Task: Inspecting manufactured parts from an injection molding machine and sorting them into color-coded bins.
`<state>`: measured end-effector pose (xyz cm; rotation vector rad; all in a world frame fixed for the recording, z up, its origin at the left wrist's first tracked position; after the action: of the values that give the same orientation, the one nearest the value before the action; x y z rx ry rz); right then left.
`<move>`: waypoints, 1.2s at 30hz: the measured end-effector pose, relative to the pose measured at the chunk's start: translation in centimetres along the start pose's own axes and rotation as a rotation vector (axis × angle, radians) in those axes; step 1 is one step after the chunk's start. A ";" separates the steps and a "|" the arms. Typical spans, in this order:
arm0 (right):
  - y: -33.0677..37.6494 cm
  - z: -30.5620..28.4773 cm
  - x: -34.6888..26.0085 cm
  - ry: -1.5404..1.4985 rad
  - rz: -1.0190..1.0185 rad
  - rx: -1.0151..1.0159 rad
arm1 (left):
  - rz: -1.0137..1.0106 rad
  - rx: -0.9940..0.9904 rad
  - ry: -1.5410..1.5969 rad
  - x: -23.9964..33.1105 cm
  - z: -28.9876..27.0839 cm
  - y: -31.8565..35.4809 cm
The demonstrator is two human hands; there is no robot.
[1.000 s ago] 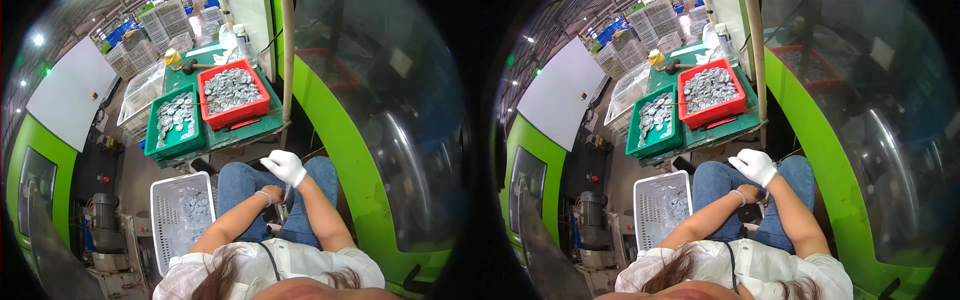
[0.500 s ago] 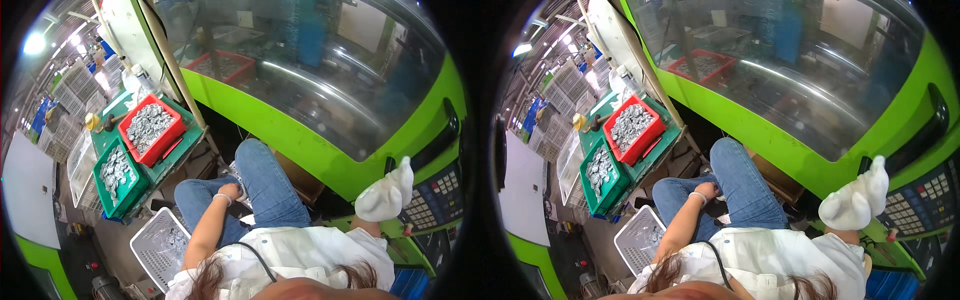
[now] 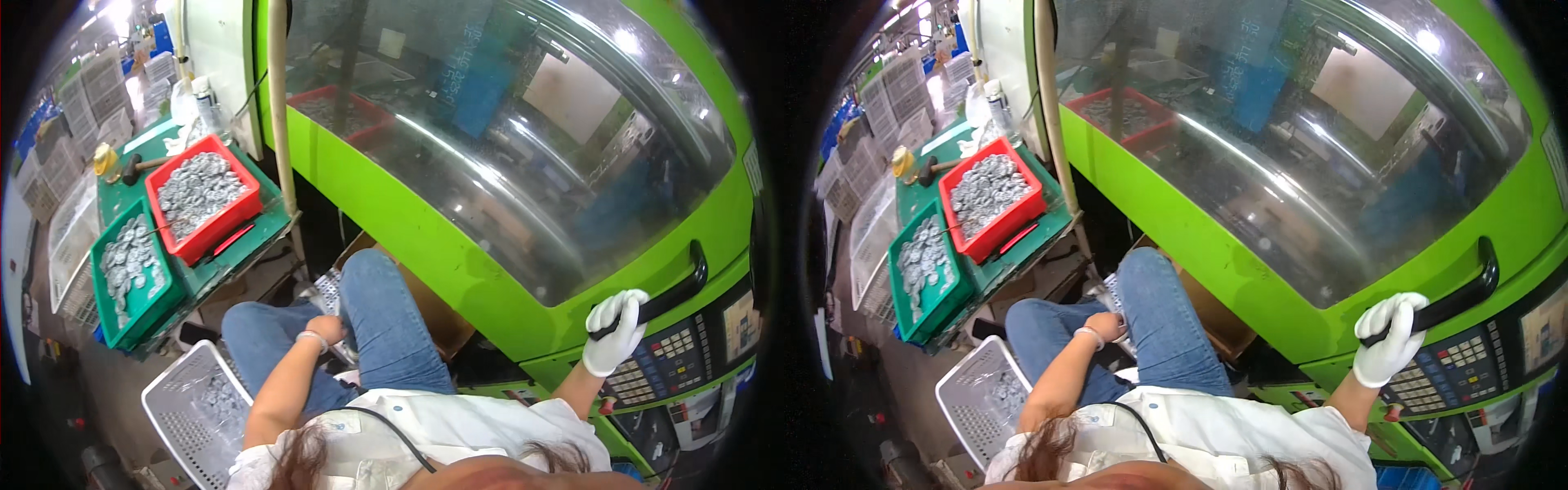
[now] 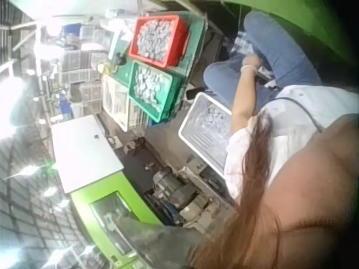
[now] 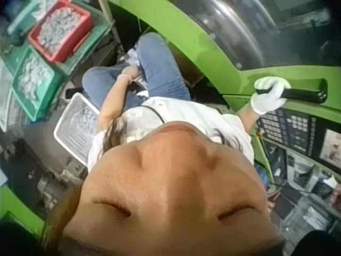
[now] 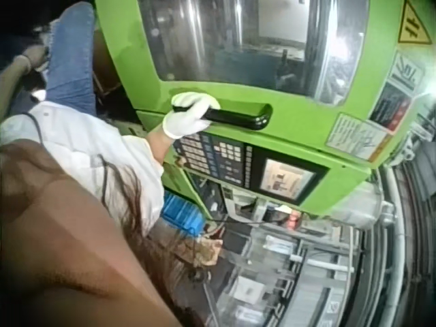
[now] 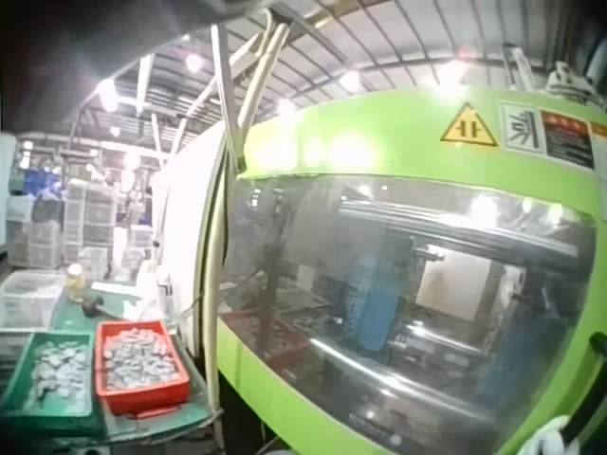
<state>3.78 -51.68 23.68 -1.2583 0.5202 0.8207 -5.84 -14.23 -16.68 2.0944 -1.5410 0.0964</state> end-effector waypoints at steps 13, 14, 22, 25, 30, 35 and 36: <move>-0.4 1.2 0.8 -0.023 -0.094 -0.080 | 0.086 -0.061 0.267 -0.2 -2.6 -1.6; -0.5 1.6 1.1 0.006 -0.083 -0.025 | 0.093 -0.070 0.264 0.6 -2.9 -1.8; -1.0 12.6 5.6 -0.156 -0.104 -0.191 | 0.138 0.078 0.163 1.6 -4.4 -0.9; -0.9 18.0 8.1 -0.127 -0.080 -0.205 | 0.178 0.092 0.153 1.0 -3.3 -0.6; -1.3 26.7 12.3 -0.188 -0.039 -0.337 | 0.187 0.089 0.133 0.0 -1.9 -0.5; -1.7 35.0 15.9 -0.117 -0.093 -0.374 | 0.145 0.139 0.153 -1.3 -1.9 -0.6; -1.9 36.3 16.7 -0.082 -0.082 -0.365 | 0.139 0.151 0.153 -1.5 -1.9 -0.6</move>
<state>12.36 -12.64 21.63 -1.5611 0.2561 0.9204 -5.33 -11.92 -15.87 2.0374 -1.6272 0.4257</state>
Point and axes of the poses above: each hand's wrist, its own y-axis away from the middle knuckle, its own z-axis out of the palm, x = y × z, the point moved 2 cm from there along -y, towards the middle knuckle, and after that the axes turned 1 degree about -z, right-handed, at the moved point
